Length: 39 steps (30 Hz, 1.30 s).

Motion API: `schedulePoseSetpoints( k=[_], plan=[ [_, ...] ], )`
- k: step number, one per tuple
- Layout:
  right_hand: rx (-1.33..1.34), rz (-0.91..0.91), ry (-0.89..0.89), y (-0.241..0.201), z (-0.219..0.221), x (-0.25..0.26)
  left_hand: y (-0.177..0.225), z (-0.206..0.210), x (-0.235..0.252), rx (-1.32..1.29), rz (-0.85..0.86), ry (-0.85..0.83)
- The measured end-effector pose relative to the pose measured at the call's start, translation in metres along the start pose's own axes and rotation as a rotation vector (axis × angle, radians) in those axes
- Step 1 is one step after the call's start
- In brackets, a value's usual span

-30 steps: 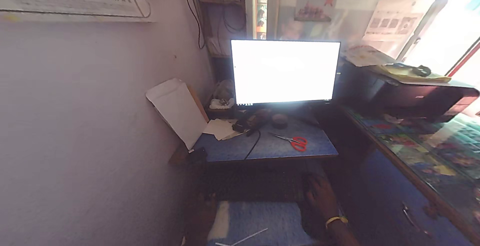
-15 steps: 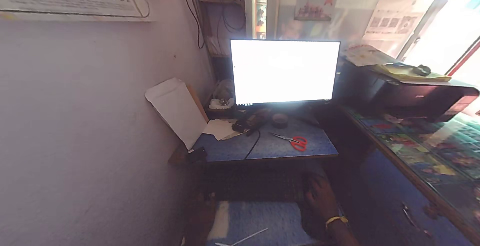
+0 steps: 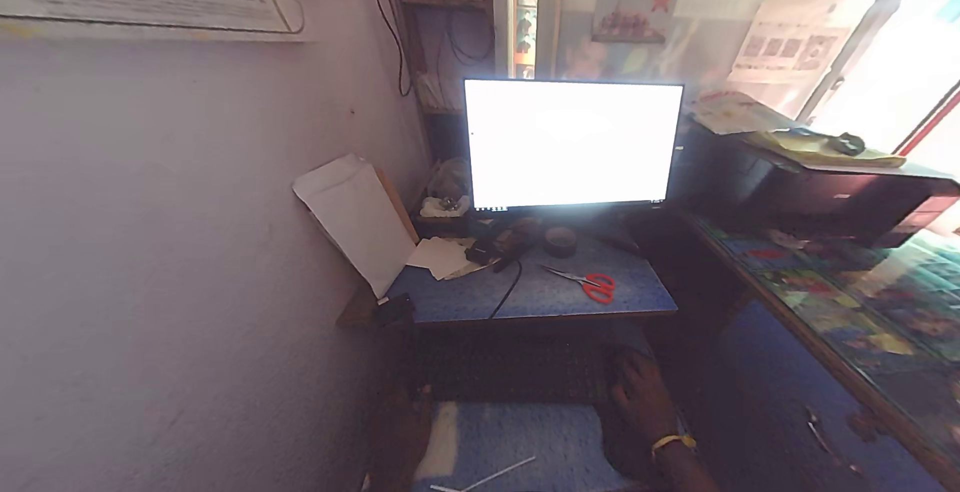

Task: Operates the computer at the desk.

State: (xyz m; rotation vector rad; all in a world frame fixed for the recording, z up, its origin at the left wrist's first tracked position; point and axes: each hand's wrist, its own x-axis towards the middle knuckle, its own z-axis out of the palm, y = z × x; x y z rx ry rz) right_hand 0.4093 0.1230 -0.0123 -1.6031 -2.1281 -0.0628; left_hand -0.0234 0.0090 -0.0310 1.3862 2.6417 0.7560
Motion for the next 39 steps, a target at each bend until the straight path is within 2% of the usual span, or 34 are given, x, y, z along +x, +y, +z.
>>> schedulePoseSetpoints(
  k=[7, 39],
  plan=[
    [-0.001, -0.015, 0.013, -0.0001, 0.001, -0.0012, 0.0008, -0.0011, -0.0036, -0.018, 0.038, 0.055],
    [-0.009, -0.052, 0.039, -0.0007, -0.0012, -0.0024, 0.0078, -0.0065, -0.0053, -0.041, 0.0, 0.028]
  ],
)
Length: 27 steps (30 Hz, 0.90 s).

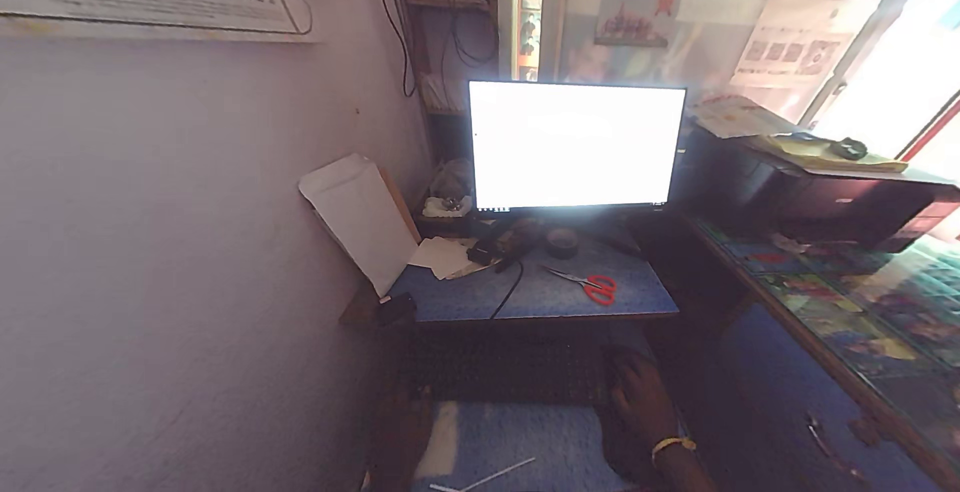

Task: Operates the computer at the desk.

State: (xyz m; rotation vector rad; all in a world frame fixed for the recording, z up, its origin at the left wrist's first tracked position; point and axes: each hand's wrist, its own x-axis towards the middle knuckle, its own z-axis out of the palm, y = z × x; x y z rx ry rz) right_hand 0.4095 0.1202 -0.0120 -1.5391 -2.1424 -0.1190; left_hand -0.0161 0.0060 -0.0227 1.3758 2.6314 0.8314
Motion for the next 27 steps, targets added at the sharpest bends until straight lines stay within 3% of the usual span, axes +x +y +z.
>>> schedulePoseSetpoints(
  k=[27],
  plan=[
    [-0.003, 0.03, 0.015, -0.0035, 0.0003, 0.0003, -0.0033, 0.0022, 0.0043, 0.007, -0.002, -0.01]
  ],
)
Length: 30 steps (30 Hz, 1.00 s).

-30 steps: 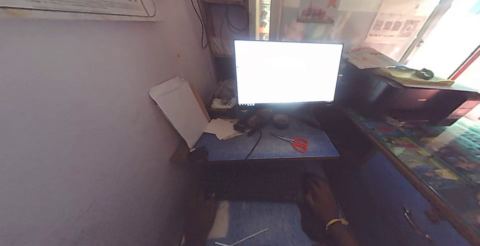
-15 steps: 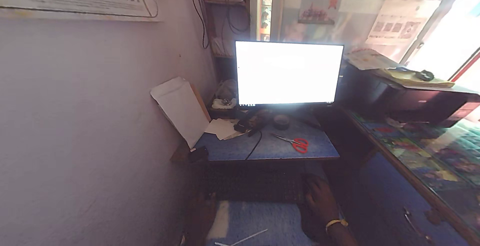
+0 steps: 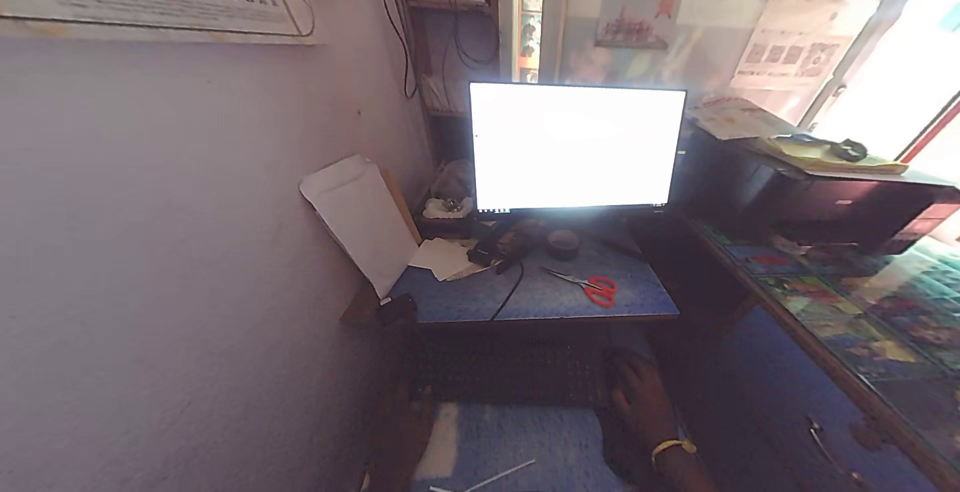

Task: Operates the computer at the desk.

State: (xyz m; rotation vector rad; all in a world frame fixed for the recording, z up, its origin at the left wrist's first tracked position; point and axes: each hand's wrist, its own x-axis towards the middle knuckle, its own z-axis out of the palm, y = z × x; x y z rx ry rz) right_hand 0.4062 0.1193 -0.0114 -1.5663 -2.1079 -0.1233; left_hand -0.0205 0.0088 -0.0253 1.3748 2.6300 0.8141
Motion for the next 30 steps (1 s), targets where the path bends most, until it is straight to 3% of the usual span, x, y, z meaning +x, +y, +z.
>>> schedulePoseSetpoints(
  k=[30],
  plan=[
    [-0.004, 0.031, -0.034, 0.0007, -0.0009, 0.0007, -0.0001, -0.0006, 0.0008, 0.036, -0.021, -0.023]
  ],
)
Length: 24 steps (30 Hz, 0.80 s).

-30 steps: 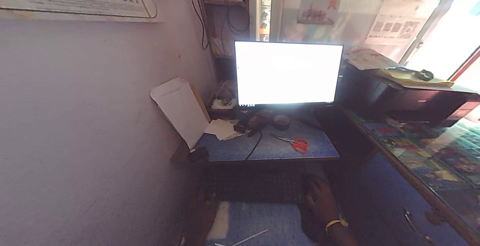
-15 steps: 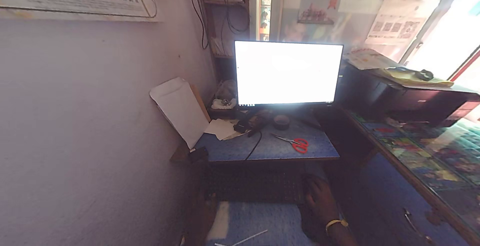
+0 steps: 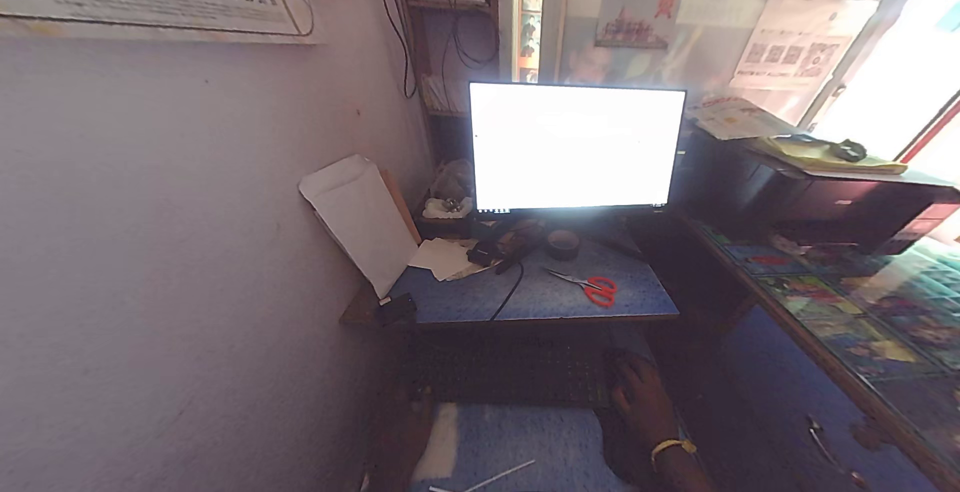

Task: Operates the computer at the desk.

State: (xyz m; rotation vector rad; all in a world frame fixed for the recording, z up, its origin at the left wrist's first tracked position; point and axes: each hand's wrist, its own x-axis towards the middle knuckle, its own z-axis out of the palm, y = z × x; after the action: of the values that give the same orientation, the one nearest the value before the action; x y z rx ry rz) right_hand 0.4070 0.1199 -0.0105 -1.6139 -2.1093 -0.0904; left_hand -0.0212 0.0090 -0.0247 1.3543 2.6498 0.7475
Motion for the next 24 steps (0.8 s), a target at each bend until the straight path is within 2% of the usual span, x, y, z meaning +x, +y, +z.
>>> schedulePoseSetpoints(
  k=[14, 17, 19, 24],
  plan=[
    [0.011, 0.016, -0.019, -0.003, -0.001, 0.002, 0.007, -0.009, -0.001, 0.006, -0.031, -0.019],
    [0.05, 0.07, -0.16, -0.009, -0.014, 0.007, 0.019, -0.025, -0.004, -0.008, -0.093, -0.024],
    [0.038, 0.062, -0.19, -0.006, -0.011, 0.008, 0.023, -0.035, -0.008, -0.015, -0.118, -0.054],
    [-0.03, 0.1, -0.203, -0.003, -0.01, 0.004, 0.011, -0.019, -0.001, -0.012, -0.02, -0.035]
  ],
)
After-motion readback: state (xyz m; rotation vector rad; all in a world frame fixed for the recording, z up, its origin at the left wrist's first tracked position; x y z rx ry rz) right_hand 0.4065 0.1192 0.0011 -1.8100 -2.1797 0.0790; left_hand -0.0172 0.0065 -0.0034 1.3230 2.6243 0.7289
